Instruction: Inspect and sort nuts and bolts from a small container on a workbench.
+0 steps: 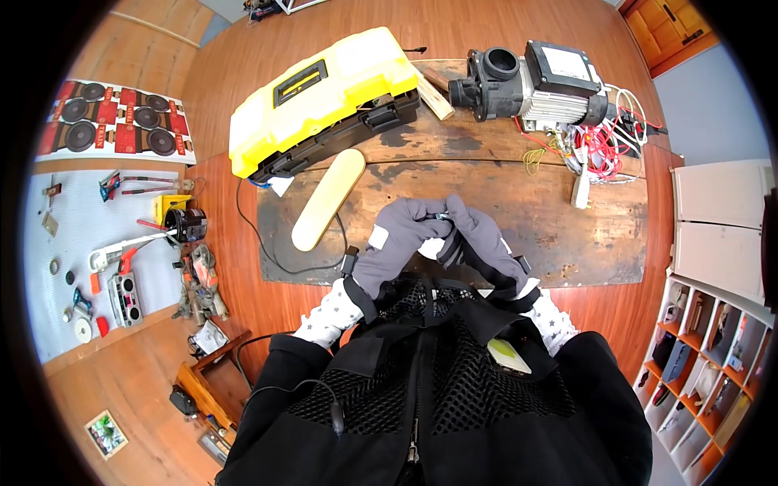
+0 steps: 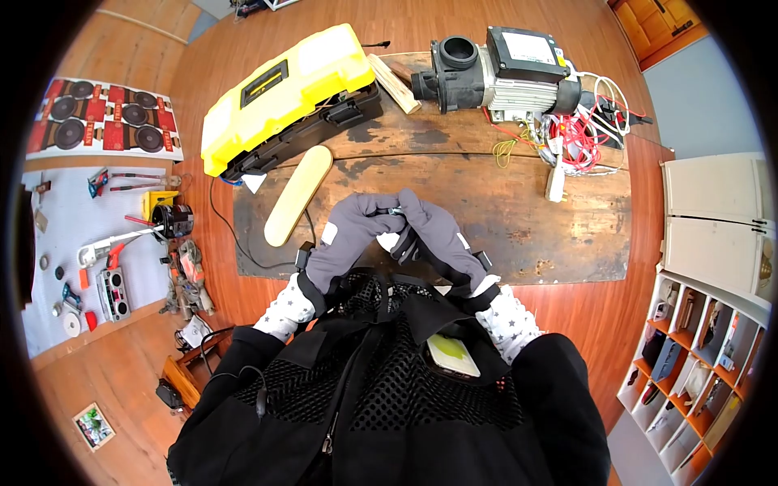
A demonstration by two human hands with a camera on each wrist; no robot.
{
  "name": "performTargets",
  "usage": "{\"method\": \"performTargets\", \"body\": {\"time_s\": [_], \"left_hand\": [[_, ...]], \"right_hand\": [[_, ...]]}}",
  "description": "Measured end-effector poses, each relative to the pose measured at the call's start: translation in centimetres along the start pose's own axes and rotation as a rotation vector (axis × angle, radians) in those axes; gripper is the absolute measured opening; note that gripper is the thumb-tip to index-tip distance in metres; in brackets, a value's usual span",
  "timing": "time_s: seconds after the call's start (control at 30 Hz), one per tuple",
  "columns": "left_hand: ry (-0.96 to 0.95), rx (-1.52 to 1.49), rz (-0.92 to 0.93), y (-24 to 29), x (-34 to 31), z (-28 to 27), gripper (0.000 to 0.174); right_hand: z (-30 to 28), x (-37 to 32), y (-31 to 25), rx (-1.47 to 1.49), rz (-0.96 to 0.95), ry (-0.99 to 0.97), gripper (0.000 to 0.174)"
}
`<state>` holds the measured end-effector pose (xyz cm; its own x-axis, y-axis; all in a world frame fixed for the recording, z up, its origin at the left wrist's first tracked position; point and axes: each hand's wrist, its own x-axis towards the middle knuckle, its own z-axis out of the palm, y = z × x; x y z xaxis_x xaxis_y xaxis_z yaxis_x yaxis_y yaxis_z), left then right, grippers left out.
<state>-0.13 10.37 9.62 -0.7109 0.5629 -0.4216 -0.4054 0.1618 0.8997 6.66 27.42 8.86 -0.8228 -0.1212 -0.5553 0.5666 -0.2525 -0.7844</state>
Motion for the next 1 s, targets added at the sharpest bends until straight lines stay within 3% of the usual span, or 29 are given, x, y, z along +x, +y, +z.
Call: {"method": "performTargets", "body": {"time_s": [0.1, 0.23, 0.3, 0.53, 0.6, 0.77, 1.0], "left_hand": [[0.006, 0.25, 0.081, 1.4, -0.3, 0.1, 0.037], [0.003, 0.191, 0.077, 1.0, -0.3, 0.1, 0.038], [0.049, 0.484, 0.157, 1.8, -0.6, 0.6, 0.037], [0.179, 0.743, 0.355, 0.4, -0.2, 1.2, 0.041], [0.173, 0.867, 0.442, 0.1, 0.2, 1.0, 0.045], [0.168, 0.874, 0.427, -0.4, 0.6, 1.0, 0.048], [0.196, 0.74, 0.406, -0.1, 0.4, 1.3, 0.047]], "right_hand": [[0.1, 0.3, 0.5, 0.061, -0.014, -0.028, 0.067], [0.2, 0.3, 0.6, 0.18, -0.043, -0.087, 0.066], [0.3, 0.4, 0.6, 0.195, -0.05, -0.085, 0.064], [1.3, 2.4, 2.6, 0.367, -0.175, 0.02, 0.056], [1.4, 1.0, 0.6, 0.332, -0.174, -0.001, 0.055], [0.8, 1.9, 2.1, 0.312, -0.163, -0.023, 0.055], [1.8, 0.1, -0.6, 0.107, -0.119, 0.14, 0.06]]}}
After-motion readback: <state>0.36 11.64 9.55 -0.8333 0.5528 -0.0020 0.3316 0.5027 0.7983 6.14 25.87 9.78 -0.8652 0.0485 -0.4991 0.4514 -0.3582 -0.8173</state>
